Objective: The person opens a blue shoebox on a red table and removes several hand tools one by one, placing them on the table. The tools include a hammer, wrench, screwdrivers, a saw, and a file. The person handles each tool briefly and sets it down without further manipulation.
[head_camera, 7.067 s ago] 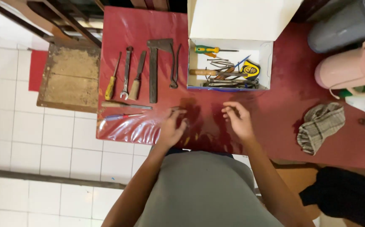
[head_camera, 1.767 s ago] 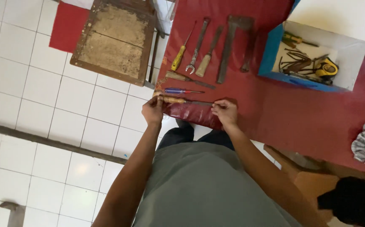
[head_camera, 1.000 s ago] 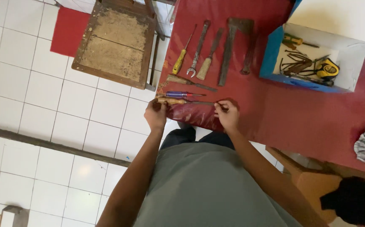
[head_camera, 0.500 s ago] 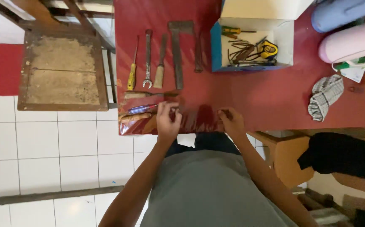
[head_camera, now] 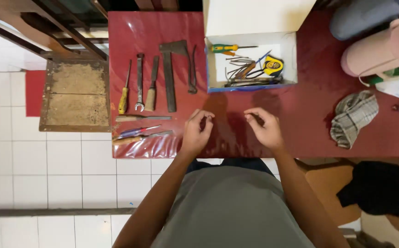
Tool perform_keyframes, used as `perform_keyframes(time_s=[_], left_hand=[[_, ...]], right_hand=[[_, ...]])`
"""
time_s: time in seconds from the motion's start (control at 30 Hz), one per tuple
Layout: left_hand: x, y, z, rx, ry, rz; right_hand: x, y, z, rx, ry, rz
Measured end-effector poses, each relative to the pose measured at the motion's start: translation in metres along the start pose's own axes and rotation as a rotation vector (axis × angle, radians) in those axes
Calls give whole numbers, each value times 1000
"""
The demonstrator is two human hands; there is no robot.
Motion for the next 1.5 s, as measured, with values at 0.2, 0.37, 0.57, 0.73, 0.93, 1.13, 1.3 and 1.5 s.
perform_keyframes(time_s=[0.2,0.37,0.57,0.73,0.93,1.13,1.3,1.5], left_hand=[[31,-14,78,21,-27,-54],[53,-26,113,94,-30,-112],[56,-37,127,97,-70,-126],[49,-53,130,136,-66,-122],[43,-75,139,75,-22,-148],[37,-97,139,29,-32,-180],[23,-115,148,18,-23,-66],[14,-147,143,-46,44,-136]], right_hand=[[29,-28,-87,30,19,-46],[47,-62,-123,-6,53,-73],[34,-115,-132,-38,109,-192],[50,-163,-109,-126,231,-491],[104,-209,-59,-315,668,-519],[130,-232,-39,-359,860,-415],[130,-238,-34,-393,1016,-301],[122,-235,-33,-204,884,-457]])
Point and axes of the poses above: each hand's wrist, its own y-axis away from the middle knuckle, its own z-axis out of the palm, x = y × z, the point moved 7 cm from there along -y, towards the middle knuckle, and after that the axes turned 2 degrees about -z, right-handed, at the moved point
